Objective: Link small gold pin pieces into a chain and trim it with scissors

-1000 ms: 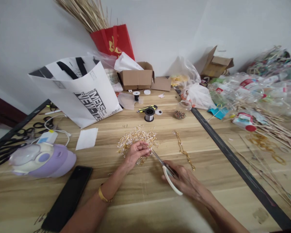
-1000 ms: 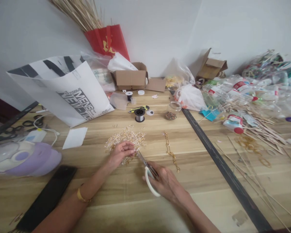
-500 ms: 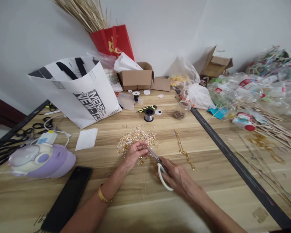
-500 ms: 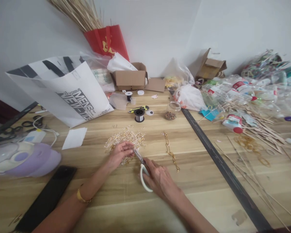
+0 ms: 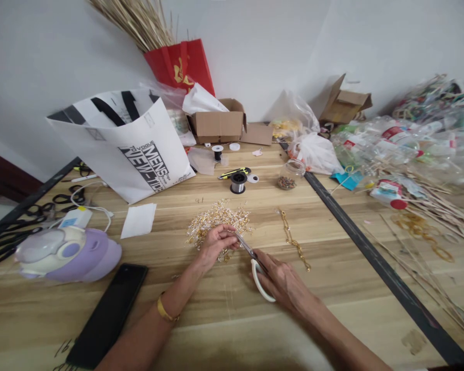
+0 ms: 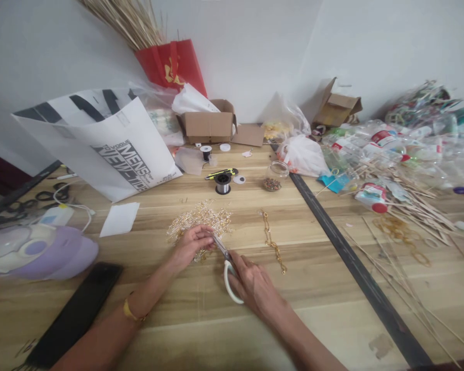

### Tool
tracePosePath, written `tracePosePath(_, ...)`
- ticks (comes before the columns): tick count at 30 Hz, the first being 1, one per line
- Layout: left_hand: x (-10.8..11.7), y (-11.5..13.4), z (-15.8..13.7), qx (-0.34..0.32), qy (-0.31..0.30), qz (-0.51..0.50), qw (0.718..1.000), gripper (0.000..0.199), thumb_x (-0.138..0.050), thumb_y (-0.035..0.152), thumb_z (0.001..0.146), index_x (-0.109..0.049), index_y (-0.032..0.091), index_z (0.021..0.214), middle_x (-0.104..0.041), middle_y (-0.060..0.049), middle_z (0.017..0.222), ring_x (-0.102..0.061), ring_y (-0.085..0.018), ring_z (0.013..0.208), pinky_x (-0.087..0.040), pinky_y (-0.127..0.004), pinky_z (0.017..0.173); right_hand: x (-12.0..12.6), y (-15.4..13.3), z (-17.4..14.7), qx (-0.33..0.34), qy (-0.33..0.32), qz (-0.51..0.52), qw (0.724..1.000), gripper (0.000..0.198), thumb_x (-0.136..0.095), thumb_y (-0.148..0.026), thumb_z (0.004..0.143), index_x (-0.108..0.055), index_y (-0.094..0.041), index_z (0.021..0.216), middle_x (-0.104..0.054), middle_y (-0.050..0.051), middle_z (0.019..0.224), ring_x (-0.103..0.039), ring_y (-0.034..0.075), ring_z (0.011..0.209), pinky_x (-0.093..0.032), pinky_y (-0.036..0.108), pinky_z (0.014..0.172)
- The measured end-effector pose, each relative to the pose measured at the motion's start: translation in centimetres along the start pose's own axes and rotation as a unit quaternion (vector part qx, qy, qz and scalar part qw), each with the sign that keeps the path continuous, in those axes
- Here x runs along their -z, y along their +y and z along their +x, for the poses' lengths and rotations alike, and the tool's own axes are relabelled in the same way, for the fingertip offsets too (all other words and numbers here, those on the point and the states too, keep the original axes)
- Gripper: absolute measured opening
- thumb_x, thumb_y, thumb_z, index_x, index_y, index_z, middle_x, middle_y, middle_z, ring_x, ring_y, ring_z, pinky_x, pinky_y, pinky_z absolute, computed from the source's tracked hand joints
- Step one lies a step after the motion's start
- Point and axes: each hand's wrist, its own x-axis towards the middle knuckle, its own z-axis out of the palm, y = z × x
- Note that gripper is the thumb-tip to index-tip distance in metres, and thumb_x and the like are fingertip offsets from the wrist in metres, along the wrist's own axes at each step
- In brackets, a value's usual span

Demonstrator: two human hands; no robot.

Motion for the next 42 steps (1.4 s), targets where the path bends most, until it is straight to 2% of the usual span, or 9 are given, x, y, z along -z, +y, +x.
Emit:
tracePosePath(11,-0.1,0.2,-0.1,-0.007,-0.009,0.012,1.0,0.035,-0.077,0.023,0.06,-0.058,0.012,0.087,-0.068,-0.004,0.072,-0.064,-0.014,0.059,-0.05,-0.025,0.059,-0.6,0.5,-0.3,0.008,0.014,0.025,1.0,0.039,-0.04,-0.022,0.089,-0.037,-0.018,0.128,-0.066,0.011,0.097,-0.065,0.021,0.08,-0.046,0.029,0.069)
tracePosePath(18,-0.1,0.3,-0.2,-0.019,-0.003,0.017,1.0,0.034,-0.076,0.023,0.06,-0.059,0.011,0.086,-0.069,-0.006,0.072,-0.062,-0.013,0.057,-0.047,-0.023,0.055,0.6,0.2,-0.9,0.0,-0.005,0.015,1.0,0.028,-0.039,-0.021,0.088,-0.047,-0.018,0.115,-0.066,0.008,0.085,-0.064,0.02,0.073,-0.044,0.027,0.065)
tracePosePath(22,0.0,0.4,-0.3,-0.021,-0.001,0.027,0.999,0.03,-0.074,0.023,0.062,-0.058,0.012,0.086,-0.07,-0.006,0.073,-0.061,-0.012,0.057,-0.045,-0.022,0.054,1.8,0.0,-2.1,-0.015,-0.021,-0.02,0.999,0.026,-0.04,-0.021,0.088,-0.049,-0.019,0.112,-0.067,0.006,0.083,-0.065,0.019,0.071,-0.043,0.026,0.06)
tracePosePath(27,-0.2,0.8,-0.5,-0.03,-0.009,0.045,0.998,0.029,-0.073,0.021,0.063,-0.059,0.012,0.086,-0.069,-0.006,0.071,-0.058,-0.01,0.056,-0.044,-0.021,0.053,2.2,0.2,-3.7,-0.01,-0.029,-0.125,0.992,0.031,-0.042,-0.018,0.087,-0.048,-0.018,0.117,-0.065,0.006,0.08,-0.065,0.02,0.066,-0.043,0.026,0.057)
tracePosePath(35,-0.1,0.8,-0.8,-0.016,-0.114,0.168,0.979,0.026,-0.071,0.029,0.067,-0.059,0.013,0.085,-0.068,-0.005,0.067,-0.051,-0.007,0.046,-0.037,-0.017,0.044,1.5,0.3,-5.3,0.045,0.005,-0.214,0.976,0.045,-0.044,-0.011,0.081,-0.044,-0.021,0.126,-0.064,0.006,0.086,-0.064,0.018,0.07,-0.043,0.025,0.055)
tracePosePath(39,0.1,0.6,-0.8,-0.037,-0.144,0.235,0.961,0.022,-0.068,0.03,0.069,-0.061,0.013,0.082,-0.068,-0.005,0.063,-0.054,-0.009,0.049,-0.037,-0.017,0.044,1.8,-0.5,-5.8,0.055,0.003,-0.262,0.964,0.039,-0.049,-0.011,0.079,-0.052,-0.023,0.116,-0.066,0.007,0.084,-0.062,0.019,0.068,-0.039,0.026,0.053)
tracePosePath(42,0.0,0.7,-0.9,-0.047,-0.148,0.245,0.957,0.021,-0.069,0.031,0.069,-0.063,0.013,0.079,-0.069,-0.006,0.063,-0.056,-0.011,0.051,-0.038,-0.018,0.046,2.7,-1.0,-5.5,0.057,-0.02,-0.272,0.96,0.032,-0.053,-0.011,0.078,-0.057,-0.022,0.108,-0.066,0.007,0.079,-0.063,0.021,0.069,-0.037,0.027,0.052)
